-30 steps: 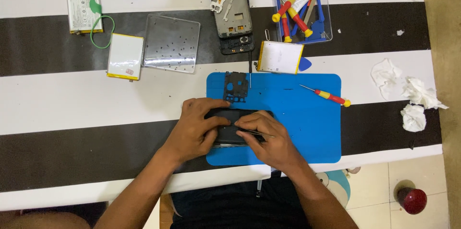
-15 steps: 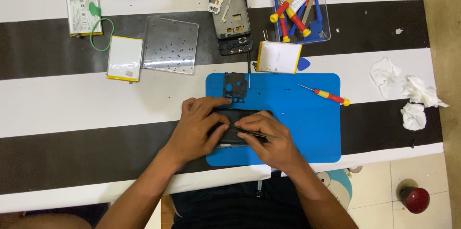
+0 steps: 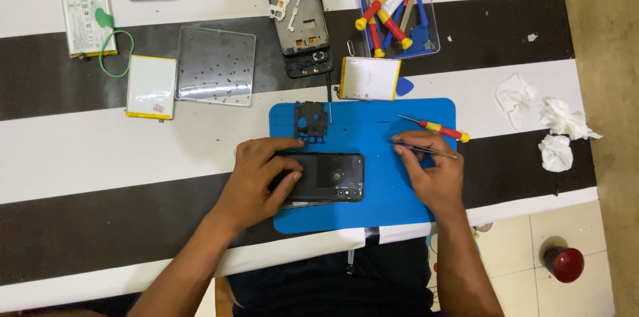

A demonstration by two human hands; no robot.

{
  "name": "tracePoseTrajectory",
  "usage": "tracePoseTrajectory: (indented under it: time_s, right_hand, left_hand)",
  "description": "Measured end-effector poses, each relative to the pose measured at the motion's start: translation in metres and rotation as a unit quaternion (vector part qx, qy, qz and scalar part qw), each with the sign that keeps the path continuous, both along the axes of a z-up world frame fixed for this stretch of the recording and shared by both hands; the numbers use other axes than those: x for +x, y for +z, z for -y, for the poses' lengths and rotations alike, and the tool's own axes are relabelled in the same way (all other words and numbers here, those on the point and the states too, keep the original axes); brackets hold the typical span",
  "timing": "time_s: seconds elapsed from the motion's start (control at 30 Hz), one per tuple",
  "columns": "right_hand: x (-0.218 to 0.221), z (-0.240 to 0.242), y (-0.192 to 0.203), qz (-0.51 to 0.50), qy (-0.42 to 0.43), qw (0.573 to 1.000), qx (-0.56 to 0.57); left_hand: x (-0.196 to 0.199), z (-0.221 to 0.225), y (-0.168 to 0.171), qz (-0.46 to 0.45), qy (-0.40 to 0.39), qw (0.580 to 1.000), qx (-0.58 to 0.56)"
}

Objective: The person disassembles and repairs the internal components of a smartphone.

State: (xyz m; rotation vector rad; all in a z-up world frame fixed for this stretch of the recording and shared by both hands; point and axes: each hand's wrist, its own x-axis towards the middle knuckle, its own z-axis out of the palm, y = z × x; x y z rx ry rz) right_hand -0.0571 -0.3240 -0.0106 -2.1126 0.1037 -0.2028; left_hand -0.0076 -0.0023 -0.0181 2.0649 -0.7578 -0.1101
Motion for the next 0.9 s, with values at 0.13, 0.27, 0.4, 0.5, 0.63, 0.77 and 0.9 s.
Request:
tracePoseTrajectory:
  time_s: [0.13,0.27,0.4,0.5,0.63,0.77,0.9]
  right_hand:
    - [0.003,-0.004,0.0,0.001,0.013,1.0,-0.012]
    - [0.004,-0.004,-0.003,-0.002,0.013,0.999,-0.032]
    - [0.004,-0.004,-0.004,-0.005,0.017,0.999,-0.033]
    - [0.005,-0.005,-0.006,-0.01,0.022,0.999,-0.035]
    - [0.006,-0.006,-0.004,-0.012,0.022,0.999,-0.029]
    - [0.005,-0.008,-0.003,-0.016,0.01,0.999,-0.032]
    - [0.005,-0.012,0.002,-0.007,0.019,0.999,-0.032]
  left_hand:
    - [0.0,-0.002,-0.002,-0.011,0.004,1.0,0.002]
    - [-0.002,-0.002,-0.003,-0.012,0.021,1.0,-0.012]
    - [-0.002,-0.003,-0.006,-0.008,0.032,0.999,-0.027]
    - [-0.003,-0.002,-0.005,0.004,0.047,0.998,-0.038]
    - [-0.004,-0.002,-0.001,0.009,0.115,0.992,-0.053]
    - [-0.003,-0.002,0.001,-0.005,0.162,0.984,-0.07]
    - [-0.003,-0.003,0.001,0.005,0.142,0.988,-0.062]
